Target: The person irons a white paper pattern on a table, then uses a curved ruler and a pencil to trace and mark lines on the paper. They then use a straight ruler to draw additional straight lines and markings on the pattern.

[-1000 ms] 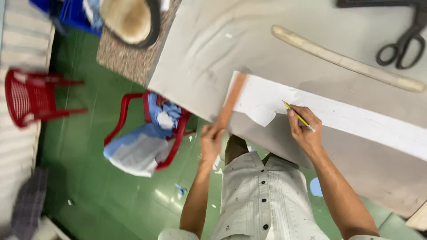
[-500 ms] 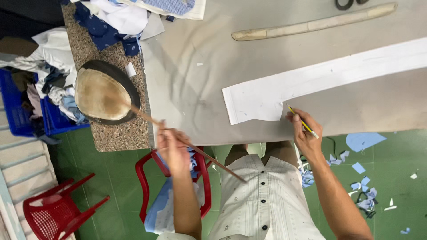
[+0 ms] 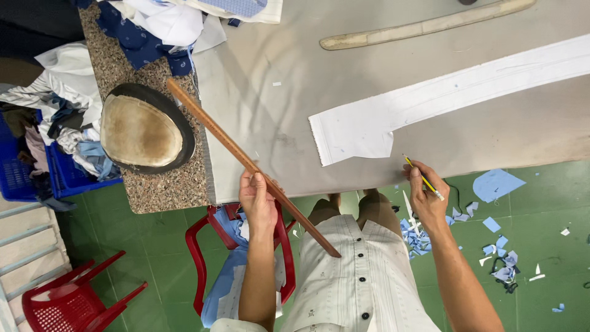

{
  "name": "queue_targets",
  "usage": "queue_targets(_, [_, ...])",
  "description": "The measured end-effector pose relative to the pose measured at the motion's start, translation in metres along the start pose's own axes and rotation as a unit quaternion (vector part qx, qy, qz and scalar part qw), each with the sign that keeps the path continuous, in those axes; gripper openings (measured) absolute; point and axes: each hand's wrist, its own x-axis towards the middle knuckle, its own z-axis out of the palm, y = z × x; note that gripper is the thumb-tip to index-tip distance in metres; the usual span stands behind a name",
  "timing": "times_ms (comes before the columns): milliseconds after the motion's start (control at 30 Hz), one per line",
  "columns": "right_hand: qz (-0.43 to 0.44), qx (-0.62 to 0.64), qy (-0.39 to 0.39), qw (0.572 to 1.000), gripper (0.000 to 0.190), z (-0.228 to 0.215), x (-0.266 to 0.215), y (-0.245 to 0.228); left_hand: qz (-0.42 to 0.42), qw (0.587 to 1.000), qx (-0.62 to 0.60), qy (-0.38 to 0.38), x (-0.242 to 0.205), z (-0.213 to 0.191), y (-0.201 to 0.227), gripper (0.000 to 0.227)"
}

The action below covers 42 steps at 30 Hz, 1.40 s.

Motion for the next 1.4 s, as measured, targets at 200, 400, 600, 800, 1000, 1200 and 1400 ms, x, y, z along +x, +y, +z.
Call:
queue_targets(200, [-0.003, -0.006, 0.001, 1.0, 0.02, -0.008, 0.001, 0.006, 0.031, 0.994, -0.042, -0.092, 0.012, 0.008, 0.053, 0.043])
queue_targets(400, [0.0, -0.003, -0.006, 1.0, 0.02, -0.007, 0.003, 0.01, 0.091, 0.987, 0.099, -0.09, 0.014, 0.028, 0.09, 0.034])
queue_targets(600, [-0.003, -0.005, 0.003, 1.0, 0.018, -0.008, 0.003, 0.016, 0.302, 0.715, 0.541, -0.323, 0.046, 0.021, 0.034, 0.036])
queue_targets(800, [0.02, -0.012, 0.016, 1.0, 0.015, -0.009, 0.005, 0.02, 0.344, 0.618, 0.575, -0.411, 0.077, 0.017, 0.004, 0.031])
queue_targets(1000, [-0.013, 0.004, 0.017, 1.0, 0.014, -0.002, 0.013, 0.027, 0.336, 0.626, 0.569, -0.413, 0.085, 0.009, -0.025, 0.034])
queue_targets(1200, [0.01, 0.04, -0.007, 0.999, 0.021, 0.006, 0.018, 0.02, 0.38, 0.6, 0.598, -0.371, 0.082, 0.001, -0.04, 0.045])
queue_targets(1400, [-0.009, 0.034, -0.013, 0.999, 0.016, 0.016, 0.019, 0.014, 0.369, 0.607, 0.599, -0.37, 0.08, -0.002, -0.044, 0.047])
